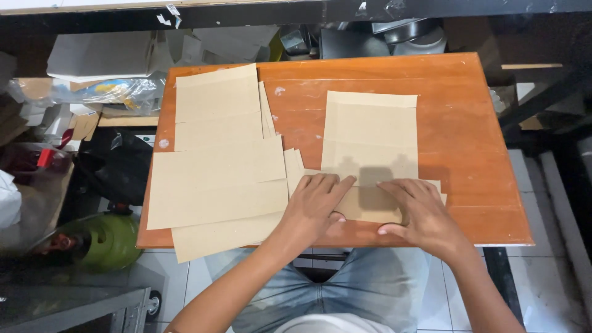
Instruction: Assembling small cardboard boxes from flat pre-cut sheets by folding along scored lines.
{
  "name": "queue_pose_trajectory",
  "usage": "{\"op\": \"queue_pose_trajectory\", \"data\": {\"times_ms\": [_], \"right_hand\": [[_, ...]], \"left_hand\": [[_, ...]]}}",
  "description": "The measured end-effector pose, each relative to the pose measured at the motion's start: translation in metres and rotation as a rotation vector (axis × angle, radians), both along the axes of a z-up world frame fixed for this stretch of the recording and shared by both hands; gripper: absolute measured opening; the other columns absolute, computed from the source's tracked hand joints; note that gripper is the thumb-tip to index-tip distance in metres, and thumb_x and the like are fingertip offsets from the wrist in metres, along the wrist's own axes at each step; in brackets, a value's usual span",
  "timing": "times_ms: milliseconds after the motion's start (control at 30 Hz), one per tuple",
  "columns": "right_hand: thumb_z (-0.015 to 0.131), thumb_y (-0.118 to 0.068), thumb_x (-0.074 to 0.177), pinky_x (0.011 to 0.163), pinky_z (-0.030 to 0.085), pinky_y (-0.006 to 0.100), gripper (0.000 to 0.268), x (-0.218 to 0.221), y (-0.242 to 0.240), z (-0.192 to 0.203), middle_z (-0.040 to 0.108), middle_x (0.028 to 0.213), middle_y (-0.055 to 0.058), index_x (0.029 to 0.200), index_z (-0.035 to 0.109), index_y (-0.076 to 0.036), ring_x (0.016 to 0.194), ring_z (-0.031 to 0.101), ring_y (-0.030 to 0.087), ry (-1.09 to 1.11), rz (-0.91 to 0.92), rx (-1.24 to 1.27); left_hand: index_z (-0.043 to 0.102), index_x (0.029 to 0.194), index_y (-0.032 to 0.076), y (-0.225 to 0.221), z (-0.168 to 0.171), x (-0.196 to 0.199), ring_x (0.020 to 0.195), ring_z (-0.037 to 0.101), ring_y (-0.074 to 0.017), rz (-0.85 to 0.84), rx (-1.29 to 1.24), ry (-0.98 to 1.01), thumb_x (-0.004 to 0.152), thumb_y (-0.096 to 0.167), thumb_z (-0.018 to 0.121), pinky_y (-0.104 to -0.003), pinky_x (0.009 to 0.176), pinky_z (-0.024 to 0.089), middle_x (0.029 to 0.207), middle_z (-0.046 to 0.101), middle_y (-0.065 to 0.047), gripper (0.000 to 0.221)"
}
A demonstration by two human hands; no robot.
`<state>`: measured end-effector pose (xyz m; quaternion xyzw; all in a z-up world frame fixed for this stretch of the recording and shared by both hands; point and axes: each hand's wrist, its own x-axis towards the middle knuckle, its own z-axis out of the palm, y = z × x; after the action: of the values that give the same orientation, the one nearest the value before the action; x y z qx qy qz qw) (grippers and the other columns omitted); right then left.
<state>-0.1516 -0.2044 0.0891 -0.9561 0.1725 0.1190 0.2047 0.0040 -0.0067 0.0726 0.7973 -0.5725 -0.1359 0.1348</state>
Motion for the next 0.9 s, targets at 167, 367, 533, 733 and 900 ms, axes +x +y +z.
{"op": "queue_pose_trajectory", "data": {"times_ms": [167, 367, 533, 733, 900], "right_hand": [[0.083, -0.034, 0.077, 0.103, 0.044, 0.036, 0.054, -0.037, -0.01, -0.003, 0.075, 0.11, -0.001, 0.126, 0.066, -0.019, 0.111, 0.067, 0.019, -0.254, 0.072, 0.04], [0.071, -0.052, 0.084, 0.088, 0.047, 0.035, 0.044, -0.043, -0.022, 0.035, 0.072, 0.105, -0.003, 0.115, 0.068, -0.02, 0.099, 0.064, 0.019, -0.192, 0.12, 0.052], [0.075, -0.046, 0.084, 0.088, 0.042, 0.035, 0.034, -0.001, -0.05, 0.064, 0.074, 0.094, -0.003, 0.103, 0.069, -0.019, 0.086, 0.064, 0.022, -0.158, 0.069, 0.026], [0.071, -0.045, 0.089, 0.102, 0.03, 0.038, 0.035, 0.046, -0.078, 0.054, 0.07, 0.105, -0.003, 0.108, 0.065, -0.016, 0.1, 0.059, 0.022, -0.198, 0.09, -0.095], [0.074, -0.038, 0.089, 0.098, 0.028, 0.043, 0.037, 0.057, -0.092, 0.009, 0.067, 0.112, 0.0, 0.117, 0.061, -0.018, 0.106, 0.052, 0.028, -0.293, 0.081, -0.173]], "left_hand": [[0.059, 0.134, 0.013, 0.022, 0.056, 0.014, 0.111, 0.067, -0.0278, -0.084, -0.038, 0.289, 0.082, 0.043, 0.066, -0.038, 0.091, 0.046, 0.119, 0.072, -0.009, 0.06], [0.059, 0.139, 0.029, 0.02, 0.029, 0.057, 0.147, 0.04, -0.0264, -0.163, 0.029, 0.88, 0.082, 0.081, -0.001, -0.041, 0.12, 0.022, 0.149, 0.05, -0.005, 0.097], [0.051, 0.146, 0.021, 0.019, -0.01, 0.055, 0.137, 0.049, -0.0148, 0.133, 0.119, 0.885, 0.096, 0.044, 0.025, -0.033, 0.114, 0.034, 0.15, 0.054, 0.001, 0.062], [0.057, 0.139, 0.006, 0.019, -0.008, 0.046, 0.14, 0.051, -0.0241, 0.22, -0.18, 1.034, 0.076, 0.082, 0.007, -0.038, 0.117, 0.036, 0.148, 0.057, -0.011, 0.11], [0.045, 0.13, 0.012, 0.009, 0.025, 0.017, 0.099, 0.07, -0.0255, 0.525, -0.38, 0.776, 0.084, 0.025, 0.07, -0.031, 0.085, 0.051, 0.115, 0.074, -0.007, 0.054]]}}
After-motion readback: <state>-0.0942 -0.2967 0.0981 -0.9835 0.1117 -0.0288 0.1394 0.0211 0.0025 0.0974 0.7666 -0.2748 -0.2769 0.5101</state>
